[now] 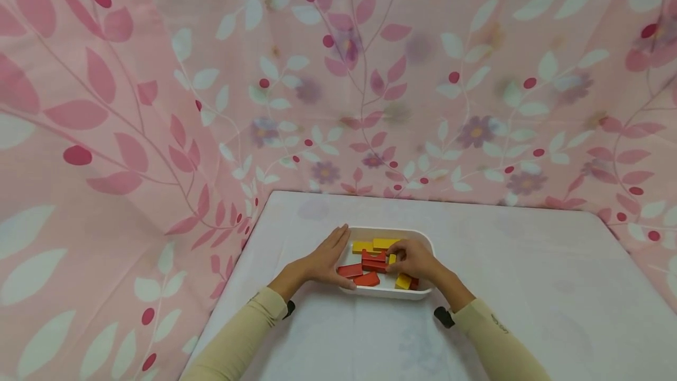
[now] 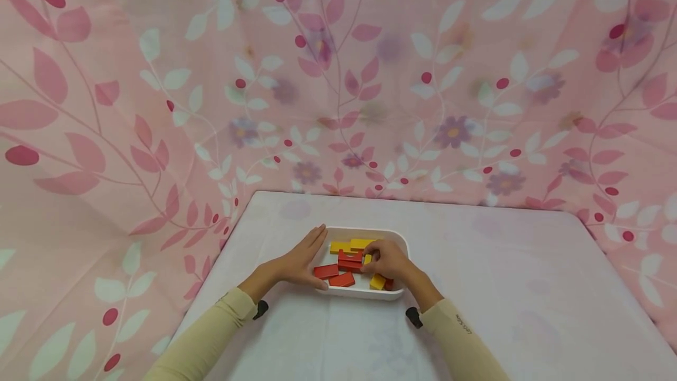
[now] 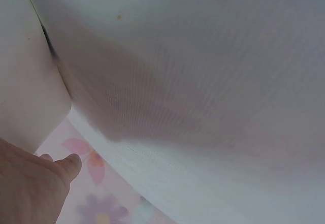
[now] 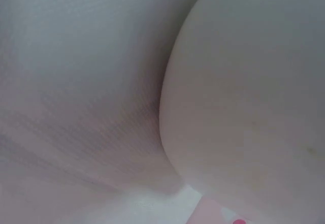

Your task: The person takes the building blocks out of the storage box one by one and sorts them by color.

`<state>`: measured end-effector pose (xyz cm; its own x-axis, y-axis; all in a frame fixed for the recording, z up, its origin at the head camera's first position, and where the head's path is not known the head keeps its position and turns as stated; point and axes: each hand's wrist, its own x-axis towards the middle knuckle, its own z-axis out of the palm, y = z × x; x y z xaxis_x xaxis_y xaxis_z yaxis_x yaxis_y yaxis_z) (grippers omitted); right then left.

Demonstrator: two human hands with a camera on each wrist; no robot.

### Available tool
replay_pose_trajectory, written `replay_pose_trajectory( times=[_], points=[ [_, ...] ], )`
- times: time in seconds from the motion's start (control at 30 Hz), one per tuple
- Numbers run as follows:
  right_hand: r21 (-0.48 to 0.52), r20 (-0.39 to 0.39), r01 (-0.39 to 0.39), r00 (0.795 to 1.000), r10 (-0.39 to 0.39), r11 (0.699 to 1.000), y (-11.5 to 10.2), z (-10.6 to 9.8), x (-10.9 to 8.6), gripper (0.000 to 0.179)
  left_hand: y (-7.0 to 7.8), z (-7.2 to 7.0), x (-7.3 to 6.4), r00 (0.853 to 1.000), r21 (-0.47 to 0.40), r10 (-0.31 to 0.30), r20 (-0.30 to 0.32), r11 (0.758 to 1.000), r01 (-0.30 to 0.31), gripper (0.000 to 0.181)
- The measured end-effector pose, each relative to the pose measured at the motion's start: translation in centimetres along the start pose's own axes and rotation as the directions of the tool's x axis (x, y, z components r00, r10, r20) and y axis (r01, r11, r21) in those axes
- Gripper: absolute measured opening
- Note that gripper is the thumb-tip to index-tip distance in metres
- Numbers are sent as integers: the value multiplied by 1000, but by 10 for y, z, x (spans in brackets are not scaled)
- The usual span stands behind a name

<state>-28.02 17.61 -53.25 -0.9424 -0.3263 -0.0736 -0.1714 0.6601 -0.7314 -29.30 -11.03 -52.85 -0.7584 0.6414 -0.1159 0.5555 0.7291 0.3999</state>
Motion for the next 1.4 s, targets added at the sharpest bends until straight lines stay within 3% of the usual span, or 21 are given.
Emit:
replay_pose_trajectory(
  times=[0.17, 0.4, 0.53, 0.97, 1.17, 1.4],
  points=[
    [36, -24, 32, 999, -31, 999, 0, -2, -1, 34, -1, 1, 1, 1000, -8, 3, -6, 1000, -3, 132],
    [65, -121, 105, 988, -97, 992, 4, -5, 1, 30, -1, -1, 2, 1000, -17, 18, -15, 1000, -18, 132],
    [135, -137, 118, 986, -100, 984, 3, -5, 0, 32, -1, -1, 2, 1000, -23, 3, -11, 1000, -4, 133],
    [271, -120, 87, 991, -56, 959, 0, -10, 1, 35, -2, -4, 3, 1000, -22, 9, -18, 1000, -10, 134],
    [271, -103, 103, 992, -78, 957, 1, -7, -1, 35, -3, 0, -1, 1000, -33, 5, -16, 999, -6, 134],
    [256, -134, 45, 991, -10, 966, 2, -7, -6, 35, -3, 5, 0, 1000, -31, 9, -20, 999, -10, 133]
  ],
)
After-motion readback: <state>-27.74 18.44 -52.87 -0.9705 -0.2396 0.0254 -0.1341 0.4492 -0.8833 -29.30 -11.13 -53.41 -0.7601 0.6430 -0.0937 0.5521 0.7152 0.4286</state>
